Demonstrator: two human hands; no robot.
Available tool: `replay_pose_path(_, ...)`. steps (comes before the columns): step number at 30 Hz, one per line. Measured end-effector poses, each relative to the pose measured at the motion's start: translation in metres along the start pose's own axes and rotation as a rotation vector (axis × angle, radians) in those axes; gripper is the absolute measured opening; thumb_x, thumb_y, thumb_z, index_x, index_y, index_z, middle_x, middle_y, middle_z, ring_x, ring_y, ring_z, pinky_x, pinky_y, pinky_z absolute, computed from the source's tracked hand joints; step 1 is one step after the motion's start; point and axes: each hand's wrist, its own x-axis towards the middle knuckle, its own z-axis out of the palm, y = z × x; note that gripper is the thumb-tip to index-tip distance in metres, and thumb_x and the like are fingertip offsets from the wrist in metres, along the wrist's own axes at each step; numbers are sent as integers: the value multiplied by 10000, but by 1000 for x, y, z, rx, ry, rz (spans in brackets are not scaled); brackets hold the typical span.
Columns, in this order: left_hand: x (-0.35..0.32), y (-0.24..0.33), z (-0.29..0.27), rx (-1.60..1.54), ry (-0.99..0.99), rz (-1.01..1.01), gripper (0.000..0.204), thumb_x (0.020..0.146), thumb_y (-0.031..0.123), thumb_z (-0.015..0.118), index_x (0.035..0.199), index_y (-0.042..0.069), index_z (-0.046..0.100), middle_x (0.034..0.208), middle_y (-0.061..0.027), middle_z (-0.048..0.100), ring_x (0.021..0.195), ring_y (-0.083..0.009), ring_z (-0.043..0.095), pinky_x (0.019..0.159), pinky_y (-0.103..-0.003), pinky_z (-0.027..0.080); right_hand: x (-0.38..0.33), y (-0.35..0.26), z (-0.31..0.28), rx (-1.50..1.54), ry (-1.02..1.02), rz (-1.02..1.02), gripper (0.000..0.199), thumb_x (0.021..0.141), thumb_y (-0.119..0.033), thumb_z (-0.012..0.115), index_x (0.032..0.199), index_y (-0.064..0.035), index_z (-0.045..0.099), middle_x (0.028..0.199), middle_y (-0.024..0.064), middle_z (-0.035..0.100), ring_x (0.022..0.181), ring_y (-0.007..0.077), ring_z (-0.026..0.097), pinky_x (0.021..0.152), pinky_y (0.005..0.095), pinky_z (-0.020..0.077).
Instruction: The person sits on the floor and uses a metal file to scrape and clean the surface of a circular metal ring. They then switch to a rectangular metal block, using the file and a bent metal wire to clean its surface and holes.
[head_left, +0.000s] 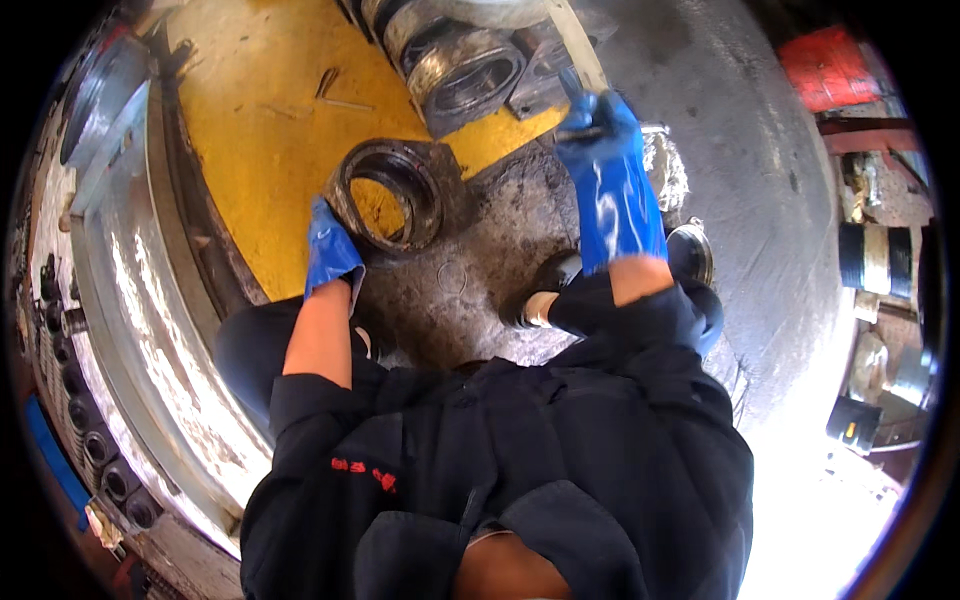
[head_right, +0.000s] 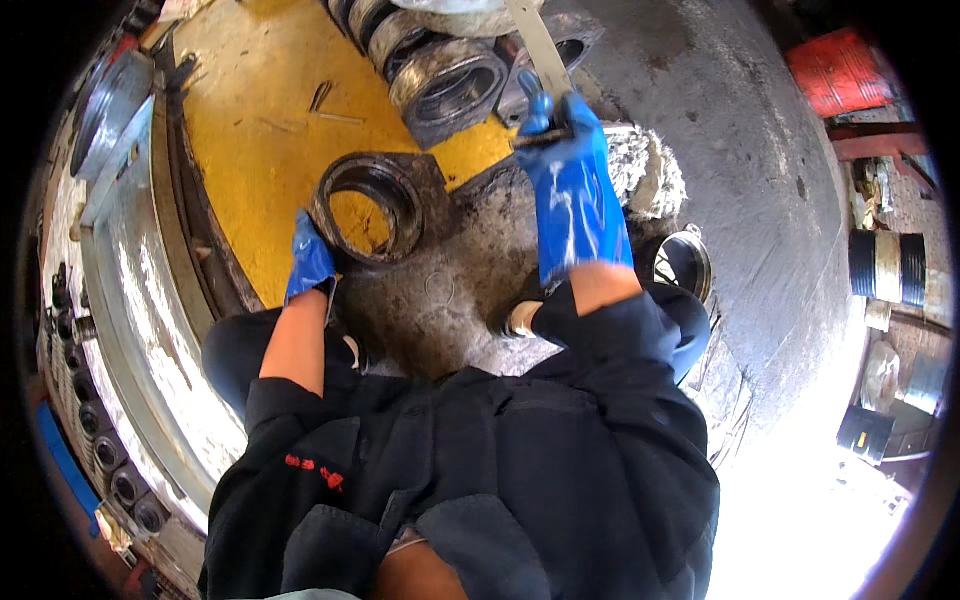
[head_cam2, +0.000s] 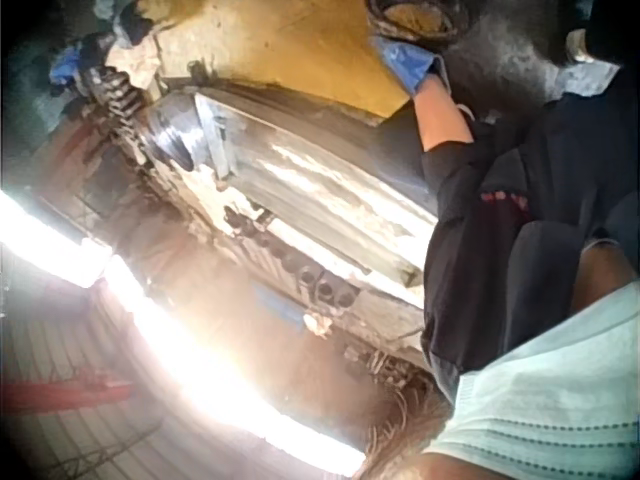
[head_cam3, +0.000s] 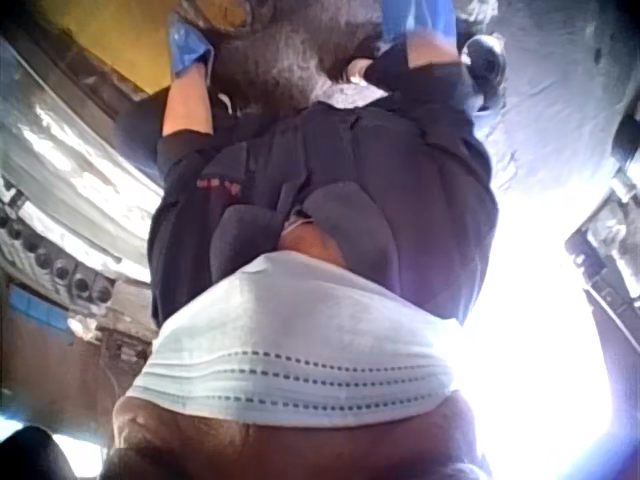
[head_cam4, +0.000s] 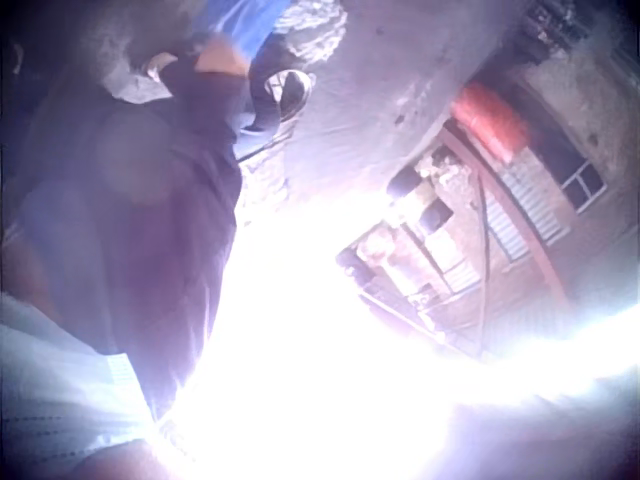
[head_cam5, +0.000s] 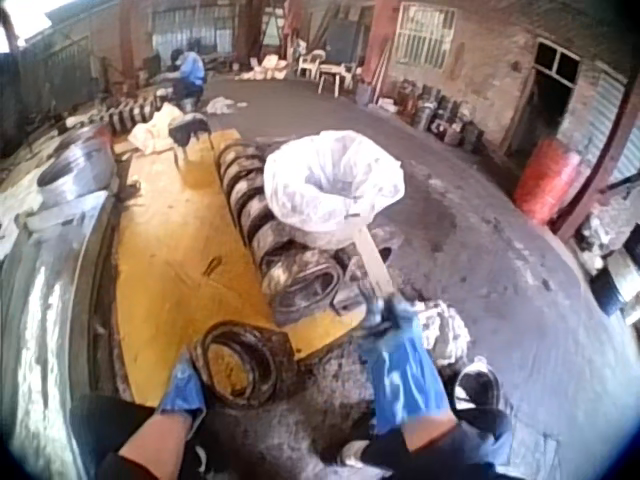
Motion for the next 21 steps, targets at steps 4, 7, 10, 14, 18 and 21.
replay_pose_path(4, 10, -2, -17, 103, 34, 34, 680, 1075, 494, 243, 1350, -37, 568, 1289, -156, 654, 1169, -261, 621, 1014, -340, 483, -39, 26, -45, -597, -1, 223, 478, 929, -142, 656, 1360, -1, 504, 1125, 189, 701, 670, 145, 628, 496, 242, 507)
replay_pose_path(7, -5, 1, 3, 48, 44, -19, 674, 1078, 483, 237, 1343, -39, 571, 1284, -152, 657, 1162, -261, 625, 1011, -339, 485, -53, 58, -76, -1192, 112, 149, 254, 949, -117, 661, 1190, -40, 671, 991, 112, 750, 701, 139, 664, 503, 256, 505)
replay_pose_path(10, -2, 0, -3, 95, 52, -10, 678, 1073, 498, 258, 1335, -40, 575, 1275, -154, 661, 1158, -257, 628, 1006, -339, 488, -42, 74, -100, -1721, -440, -95, 370, 897, -24, 616, 1257, -97, 658, 1064, 138, 735, 947, 221, 717, 819, 339, 560)
replay_pose_path(14, -9, 1, 6, 74, 87, -40, 681, 1066, 508, 276, 1333, -42, 576, 1268, -167, 663, 1144, -265, 636, 995, -344, 496, -25, 78, -76, -1801, -832, -448, 489, 835, -20, 654, 1303, -164, 638, 1179, 137, 700, 1044, 319, 684, 876, 370, 556)
replay_pose_path(18, 29, -21, -32, 87, 98, -4, 670, 1067, 494, 278, 1331, -45, 576, 1262, -168, 665, 1139, -270, 639, 986, -349, 502, -1, 87, -48, -2014, -956, -519, 502, 851, -29, 654, 1311, -226, 619, 1218, 110, 682, 1049, 328, 670, 860, 399, 566)
replay_pose_path(21, 5, -6, -3, 55, 121, -9, 659, 1068, 483, 285, 1320, -49, 583, 1252, -166, 670, 1125, -273, 645, 977, -351, 506, 17, 87, -46, -2002, -974, -389, 532, 828, 28, 647, 1311, -195, 624, 1216, 103, 690, 1066, 279, 681, 875, 347, 555)
